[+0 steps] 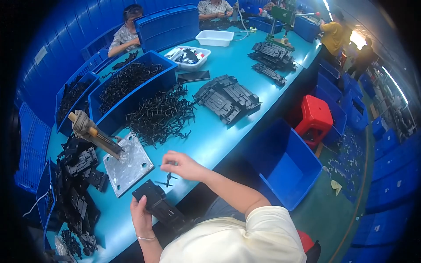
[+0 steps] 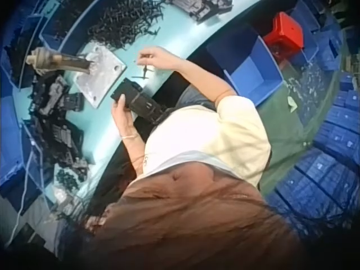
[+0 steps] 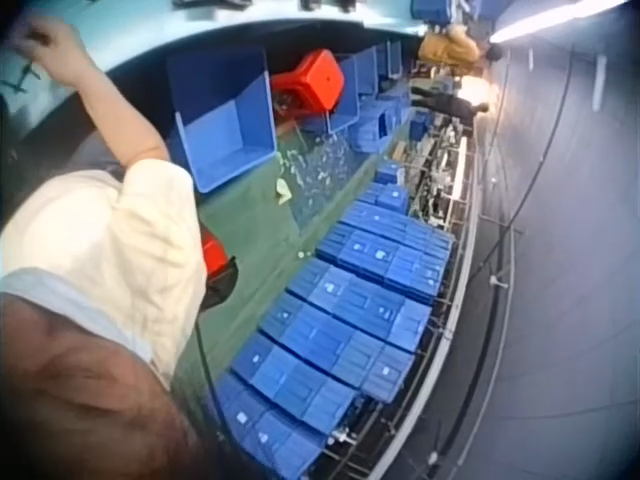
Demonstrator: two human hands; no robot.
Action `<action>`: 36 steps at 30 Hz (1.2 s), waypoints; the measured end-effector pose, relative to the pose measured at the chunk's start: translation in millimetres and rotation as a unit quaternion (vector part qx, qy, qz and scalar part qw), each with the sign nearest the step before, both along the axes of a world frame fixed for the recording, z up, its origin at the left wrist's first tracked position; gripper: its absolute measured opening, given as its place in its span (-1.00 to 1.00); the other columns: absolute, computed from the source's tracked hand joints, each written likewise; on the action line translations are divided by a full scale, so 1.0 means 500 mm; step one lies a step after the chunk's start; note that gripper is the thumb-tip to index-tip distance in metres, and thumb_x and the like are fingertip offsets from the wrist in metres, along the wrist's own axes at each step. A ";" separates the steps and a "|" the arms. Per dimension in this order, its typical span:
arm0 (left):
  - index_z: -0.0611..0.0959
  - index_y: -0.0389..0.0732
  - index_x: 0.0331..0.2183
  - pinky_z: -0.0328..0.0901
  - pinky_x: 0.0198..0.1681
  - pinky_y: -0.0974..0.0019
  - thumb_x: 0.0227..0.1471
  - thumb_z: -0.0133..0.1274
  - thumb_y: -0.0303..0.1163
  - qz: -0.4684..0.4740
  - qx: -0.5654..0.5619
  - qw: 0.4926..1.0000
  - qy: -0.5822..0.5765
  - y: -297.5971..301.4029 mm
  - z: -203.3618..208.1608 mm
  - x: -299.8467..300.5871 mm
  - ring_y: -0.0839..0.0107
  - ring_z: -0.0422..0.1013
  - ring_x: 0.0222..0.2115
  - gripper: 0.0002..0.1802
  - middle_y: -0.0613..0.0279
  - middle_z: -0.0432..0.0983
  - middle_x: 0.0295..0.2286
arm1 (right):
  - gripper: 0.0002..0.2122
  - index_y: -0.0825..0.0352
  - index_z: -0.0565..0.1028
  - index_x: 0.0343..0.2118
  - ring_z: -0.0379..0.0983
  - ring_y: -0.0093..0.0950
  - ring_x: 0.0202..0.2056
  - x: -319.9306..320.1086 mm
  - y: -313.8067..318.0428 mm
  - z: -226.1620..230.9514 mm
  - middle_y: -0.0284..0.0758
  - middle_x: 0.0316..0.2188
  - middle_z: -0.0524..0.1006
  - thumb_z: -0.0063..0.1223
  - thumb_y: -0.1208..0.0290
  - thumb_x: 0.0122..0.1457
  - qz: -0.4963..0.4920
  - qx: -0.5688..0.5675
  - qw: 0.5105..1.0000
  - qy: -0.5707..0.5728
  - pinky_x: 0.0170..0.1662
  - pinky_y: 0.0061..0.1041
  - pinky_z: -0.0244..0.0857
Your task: Assembling plastic components onto a toy base using a stationary press tool on an assembly line.
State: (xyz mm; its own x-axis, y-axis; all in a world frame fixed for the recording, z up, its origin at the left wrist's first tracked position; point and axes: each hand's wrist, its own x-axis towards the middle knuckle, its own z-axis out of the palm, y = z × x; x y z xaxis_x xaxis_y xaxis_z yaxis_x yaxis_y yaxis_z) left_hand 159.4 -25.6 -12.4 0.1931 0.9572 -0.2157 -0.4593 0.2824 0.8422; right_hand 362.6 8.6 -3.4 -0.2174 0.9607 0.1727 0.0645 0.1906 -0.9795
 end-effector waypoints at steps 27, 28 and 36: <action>0.39 -0.30 -0.32 0.14 -0.29 0.52 -0.07 -0.19 -0.37 -0.016 0.008 0.998 0.066 -0.014 0.005 0.030 0.61 0.24 -0.41 -0.75 0.32 0.36 -0.42 | -0.90 0.38 0.28 -0.50 0.19 -0.69 -0.57 -0.066 -0.053 -0.028 -0.45 -0.63 0.30 -0.17 0.45 -0.02 0.025 -0.171 0.984 0.032 -0.48 -0.71 0.12; 0.39 -0.29 -0.31 0.14 -0.29 0.53 -0.07 -0.20 -0.35 -0.023 0.016 0.998 0.065 -0.013 0.004 0.027 0.62 0.23 -0.40 -0.74 0.32 0.35 -0.41 | -0.90 0.38 0.28 -0.50 0.19 -0.69 -0.57 -0.067 -0.052 -0.029 -0.45 -0.64 0.30 -0.18 0.45 -0.02 0.025 -0.173 0.984 0.031 -0.48 -0.71 0.12; 0.34 -0.29 -0.22 0.12 -0.25 0.52 -0.06 -0.22 -0.31 -0.062 0.051 0.992 0.094 -0.011 0.004 0.013 0.61 0.22 -0.35 -0.66 0.32 0.34 -0.37 | -0.93 0.34 0.29 -0.53 0.15 -0.76 -0.57 -0.066 -0.051 -0.016 -0.50 -0.61 0.31 -0.18 0.47 -0.02 0.035 -0.156 0.987 0.013 -0.51 -0.78 0.06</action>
State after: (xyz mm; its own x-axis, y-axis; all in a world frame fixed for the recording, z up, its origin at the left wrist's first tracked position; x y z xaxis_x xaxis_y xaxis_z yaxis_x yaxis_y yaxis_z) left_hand 165.7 -31.3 -10.3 0.2760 0.9474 -0.1618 -0.2587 0.2354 0.9368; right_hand 329.6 -16.8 -11.5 -0.2836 0.9510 -0.1234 0.0357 -0.1182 -0.9924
